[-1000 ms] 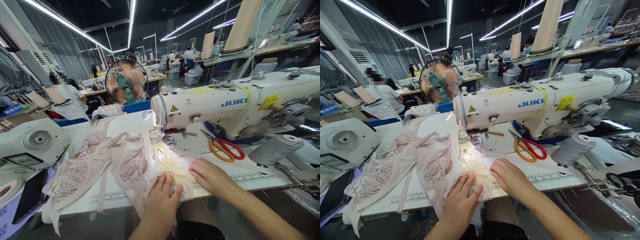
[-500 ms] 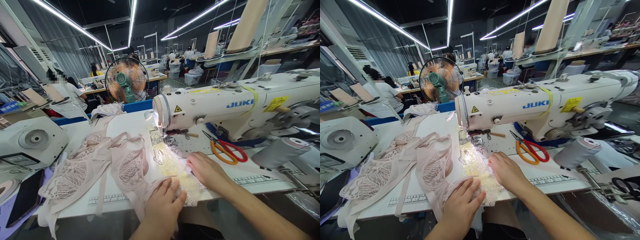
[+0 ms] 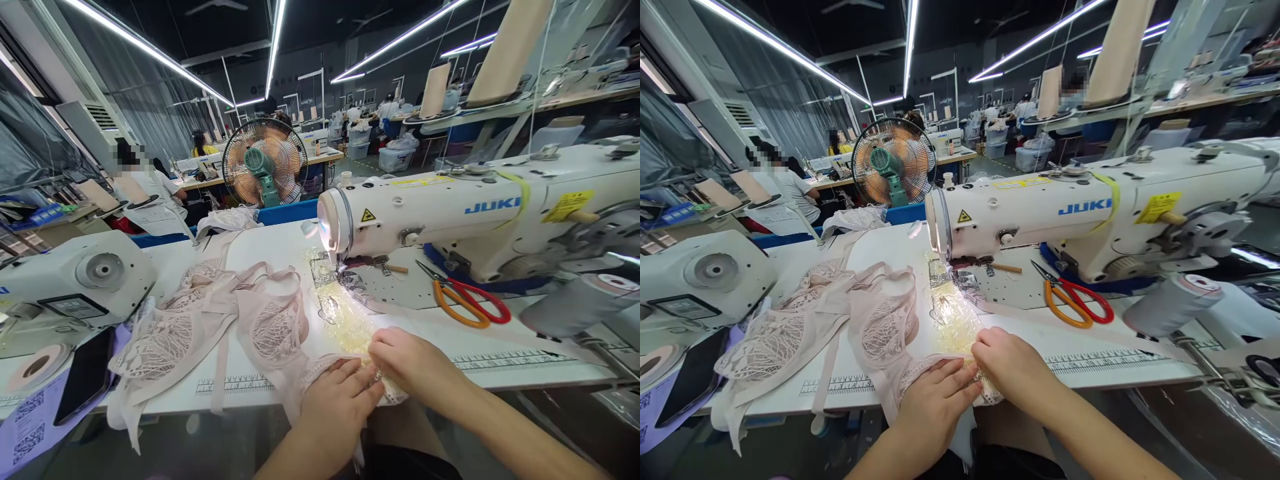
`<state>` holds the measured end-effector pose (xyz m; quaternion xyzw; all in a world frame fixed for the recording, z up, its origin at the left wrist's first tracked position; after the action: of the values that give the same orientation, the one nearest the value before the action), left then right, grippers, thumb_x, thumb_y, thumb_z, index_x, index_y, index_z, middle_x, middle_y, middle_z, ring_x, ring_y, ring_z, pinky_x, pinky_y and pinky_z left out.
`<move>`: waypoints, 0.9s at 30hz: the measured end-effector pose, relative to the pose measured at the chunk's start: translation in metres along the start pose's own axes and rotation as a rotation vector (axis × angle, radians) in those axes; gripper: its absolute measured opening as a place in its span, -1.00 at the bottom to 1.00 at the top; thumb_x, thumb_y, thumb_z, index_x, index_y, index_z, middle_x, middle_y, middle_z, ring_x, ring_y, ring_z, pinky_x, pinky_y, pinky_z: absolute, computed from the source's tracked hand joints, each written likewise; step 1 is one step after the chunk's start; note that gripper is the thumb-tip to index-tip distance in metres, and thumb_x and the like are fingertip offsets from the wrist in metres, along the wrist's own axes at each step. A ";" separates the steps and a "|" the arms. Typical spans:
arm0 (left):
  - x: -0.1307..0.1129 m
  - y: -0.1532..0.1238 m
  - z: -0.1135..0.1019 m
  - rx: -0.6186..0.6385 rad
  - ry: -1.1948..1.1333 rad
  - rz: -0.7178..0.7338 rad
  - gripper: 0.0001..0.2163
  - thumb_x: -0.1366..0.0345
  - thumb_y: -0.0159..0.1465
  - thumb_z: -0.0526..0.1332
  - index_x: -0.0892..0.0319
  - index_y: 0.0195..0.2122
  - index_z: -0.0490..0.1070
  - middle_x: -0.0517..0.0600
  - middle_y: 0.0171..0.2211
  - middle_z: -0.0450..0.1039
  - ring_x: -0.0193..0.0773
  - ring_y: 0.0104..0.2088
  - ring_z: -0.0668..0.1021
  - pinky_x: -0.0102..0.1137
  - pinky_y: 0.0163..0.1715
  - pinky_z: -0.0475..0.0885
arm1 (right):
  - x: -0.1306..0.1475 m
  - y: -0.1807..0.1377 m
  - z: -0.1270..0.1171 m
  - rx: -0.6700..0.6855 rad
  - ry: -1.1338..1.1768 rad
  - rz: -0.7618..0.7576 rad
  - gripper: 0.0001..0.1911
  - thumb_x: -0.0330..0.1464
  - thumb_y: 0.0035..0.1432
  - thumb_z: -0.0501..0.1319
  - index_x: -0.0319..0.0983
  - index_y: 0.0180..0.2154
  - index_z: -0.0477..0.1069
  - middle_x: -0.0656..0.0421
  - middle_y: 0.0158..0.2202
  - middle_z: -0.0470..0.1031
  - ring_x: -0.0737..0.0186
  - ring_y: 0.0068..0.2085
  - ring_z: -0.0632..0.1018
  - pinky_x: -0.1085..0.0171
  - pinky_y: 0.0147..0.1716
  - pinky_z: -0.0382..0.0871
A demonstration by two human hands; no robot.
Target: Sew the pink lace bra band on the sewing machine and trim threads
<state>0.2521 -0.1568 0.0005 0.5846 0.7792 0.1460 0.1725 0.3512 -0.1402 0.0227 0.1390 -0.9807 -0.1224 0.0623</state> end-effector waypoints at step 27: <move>-0.012 -0.004 -0.049 -0.227 -0.749 -0.195 -0.79 0.42 0.19 0.07 0.30 -0.22 0.45 0.18 -0.25 0.48 -0.18 -0.24 0.54 -0.28 -0.23 0.48 | -0.005 -0.018 0.004 0.060 0.408 0.304 -0.86 -0.45 0.06 0.01 -0.18 -0.52 0.21 0.24 -0.51 0.34 0.29 -0.50 0.39 0.34 -0.55 0.23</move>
<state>0.2304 -0.1708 0.0435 0.4978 0.6932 -0.0091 0.5212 0.3597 -0.1551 0.0141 0.0137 -0.9607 -0.0516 0.2726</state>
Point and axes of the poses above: each hand's wrist, its own y-axis towards the middle knuckle, its own z-axis out of the palm, x = y × z, the point moved 8 cm from there along y, towards the middle knuckle
